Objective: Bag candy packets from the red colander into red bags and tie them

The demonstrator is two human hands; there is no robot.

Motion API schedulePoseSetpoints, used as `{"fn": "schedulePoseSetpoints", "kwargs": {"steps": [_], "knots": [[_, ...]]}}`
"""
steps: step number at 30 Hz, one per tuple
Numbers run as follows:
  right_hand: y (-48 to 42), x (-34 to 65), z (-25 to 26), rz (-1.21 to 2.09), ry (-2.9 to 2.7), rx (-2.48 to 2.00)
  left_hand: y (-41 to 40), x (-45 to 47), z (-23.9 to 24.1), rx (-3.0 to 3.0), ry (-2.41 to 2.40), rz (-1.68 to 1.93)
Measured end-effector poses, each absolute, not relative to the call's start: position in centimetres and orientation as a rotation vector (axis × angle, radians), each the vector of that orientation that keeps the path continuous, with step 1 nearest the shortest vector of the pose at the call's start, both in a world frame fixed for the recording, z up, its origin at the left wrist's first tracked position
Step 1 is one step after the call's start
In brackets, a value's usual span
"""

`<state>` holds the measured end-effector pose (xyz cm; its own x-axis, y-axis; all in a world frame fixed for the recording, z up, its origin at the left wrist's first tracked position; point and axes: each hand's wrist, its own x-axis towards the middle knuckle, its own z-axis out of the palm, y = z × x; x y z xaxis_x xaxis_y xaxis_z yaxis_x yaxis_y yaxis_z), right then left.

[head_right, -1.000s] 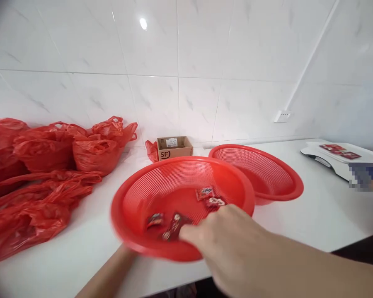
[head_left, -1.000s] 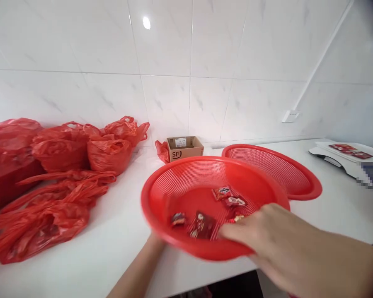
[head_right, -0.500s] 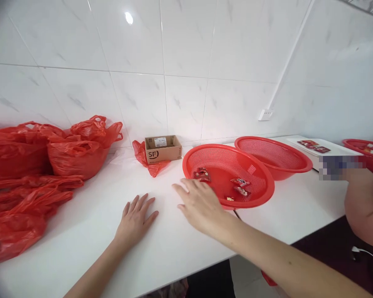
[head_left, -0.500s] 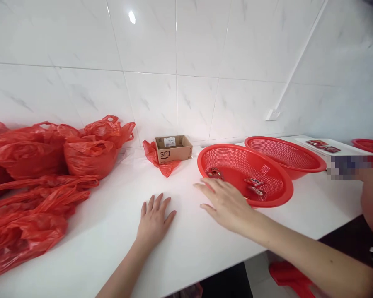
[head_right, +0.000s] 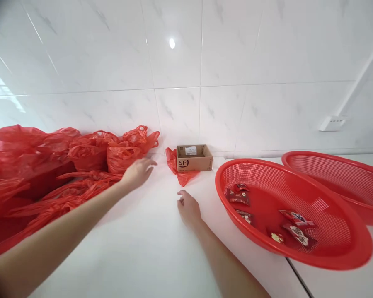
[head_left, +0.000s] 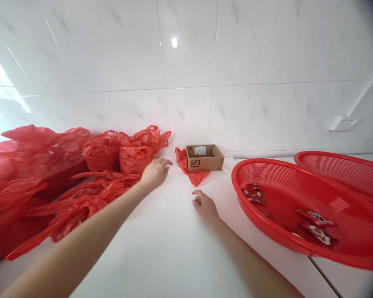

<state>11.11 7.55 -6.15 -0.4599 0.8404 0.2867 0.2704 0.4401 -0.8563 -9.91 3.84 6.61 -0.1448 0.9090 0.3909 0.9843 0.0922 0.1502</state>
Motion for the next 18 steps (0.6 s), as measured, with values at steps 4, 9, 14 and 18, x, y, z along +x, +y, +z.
{"fn": "schedulePoseSetpoints", "kwargs": {"steps": [4,9,14,18], "knots": [[9.2,11.2,-7.6,1.073,-1.920,-0.921,7.5,-15.1,11.9,-1.656,-2.245,-0.605],[8.8,11.5,-7.4,1.135,-1.925,-0.896,10.7,-18.5,13.1,-1.453,-2.421,-0.673],[8.9,11.5,-7.3,1.157,-1.939,-0.898,12.6,-19.2,12.4,-1.348,-2.498,-0.793],[9.0,11.5,-7.5,1.141,-1.947,-0.893,13.5,-19.9,14.1,-1.196,-2.479,-1.046]]}}
